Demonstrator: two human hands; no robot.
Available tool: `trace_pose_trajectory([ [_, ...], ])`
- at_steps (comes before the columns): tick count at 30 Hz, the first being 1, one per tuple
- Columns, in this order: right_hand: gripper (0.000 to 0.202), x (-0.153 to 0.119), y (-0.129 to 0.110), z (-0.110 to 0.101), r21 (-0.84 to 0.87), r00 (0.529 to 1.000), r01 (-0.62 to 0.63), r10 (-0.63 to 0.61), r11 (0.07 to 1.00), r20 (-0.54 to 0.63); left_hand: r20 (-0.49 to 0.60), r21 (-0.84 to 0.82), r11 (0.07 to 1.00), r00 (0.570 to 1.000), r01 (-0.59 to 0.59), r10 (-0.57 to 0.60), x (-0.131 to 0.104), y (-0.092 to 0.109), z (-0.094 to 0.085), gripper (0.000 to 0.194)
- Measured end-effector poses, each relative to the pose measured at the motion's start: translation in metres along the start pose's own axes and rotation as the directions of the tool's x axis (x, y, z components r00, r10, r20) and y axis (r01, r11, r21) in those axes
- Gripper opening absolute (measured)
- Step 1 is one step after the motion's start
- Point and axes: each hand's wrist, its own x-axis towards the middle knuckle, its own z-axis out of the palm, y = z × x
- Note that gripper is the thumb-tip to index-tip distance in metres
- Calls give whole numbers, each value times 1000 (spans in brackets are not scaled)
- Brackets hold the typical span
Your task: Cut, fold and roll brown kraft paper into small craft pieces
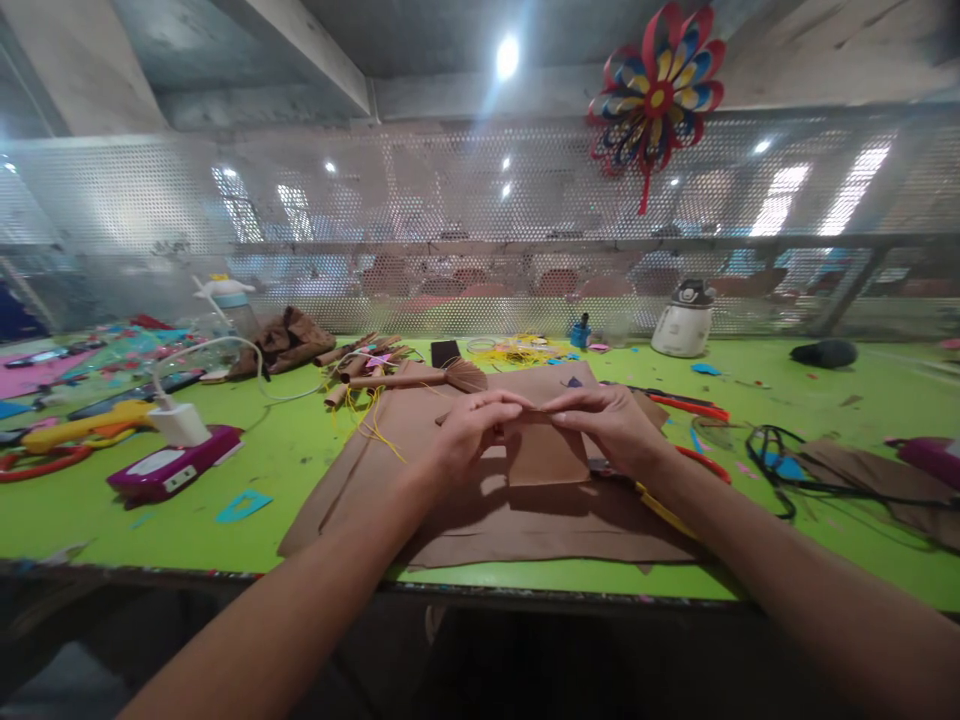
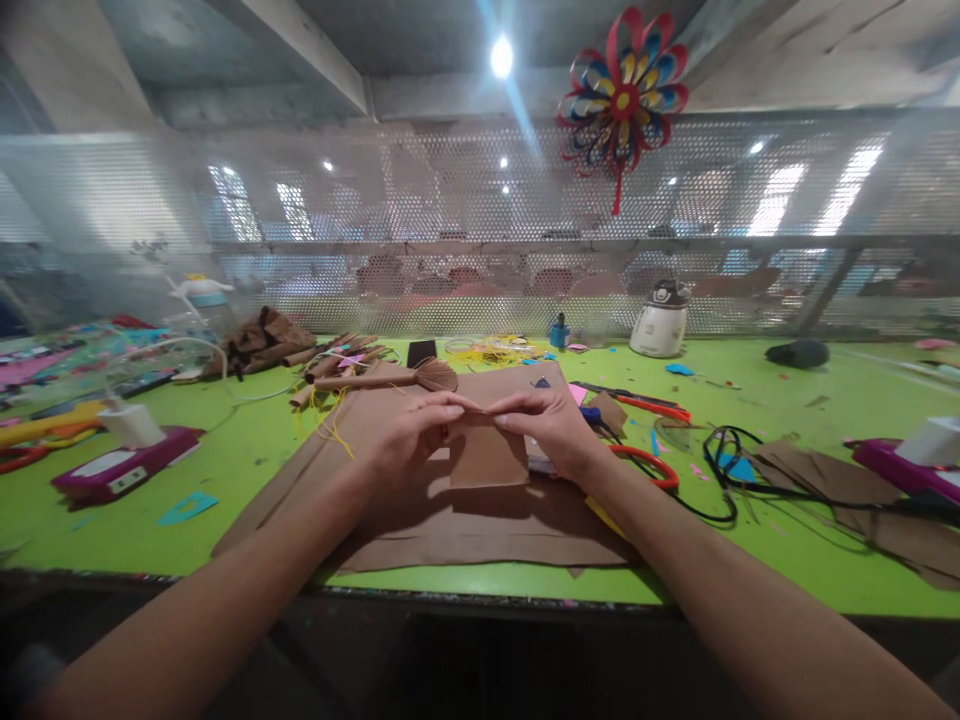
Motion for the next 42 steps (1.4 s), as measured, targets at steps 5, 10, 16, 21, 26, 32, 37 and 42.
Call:
trace_pose_trajectory([
  [5, 13, -2, 0, 2, -127, 995, 60, -50, 990, 83, 7, 35, 987, 988, 155, -155, 0, 0, 2, 36],
  [10, 15, -3, 1, 5, -144, 995, 70, -59, 987, 81, 69, 171, 976, 987, 134, -148, -2, 2, 2, 26],
  [16, 18, -1, 4, 5, -184, 998, 34, -25, 982, 51, 50, 303, 950, 995, 71, -90, 0, -2, 0, 27],
  [21, 19, 1, 6, 3, -190, 998, -10, 21, 982, 53, 13, 332, 940, 996, 82, -92, 1, -3, 1, 23],
  [26, 21, 2, 5, 0, -172, 995, -26, 42, 985, 91, 19, 318, 946, 998, 56, -65, 0, -2, 0, 24],
  [32, 25, 3, 3, -4, -154, 987, -50, 72, 987, 141, -7, 350, 936, 999, 41, -41, -2, 5, 3, 23],
  [37, 23, 5, 6, -6, -79, 989, -98, 106, 992, 108, -30, 382, 923, 999, 41, -32, -5, 11, 6, 23],
  [42, 21, 5, 5, -11, 33, 983, -130, 125, 991, 138, -86, 405, 913, 996, 42, -8, -5, 15, 6, 23],
])
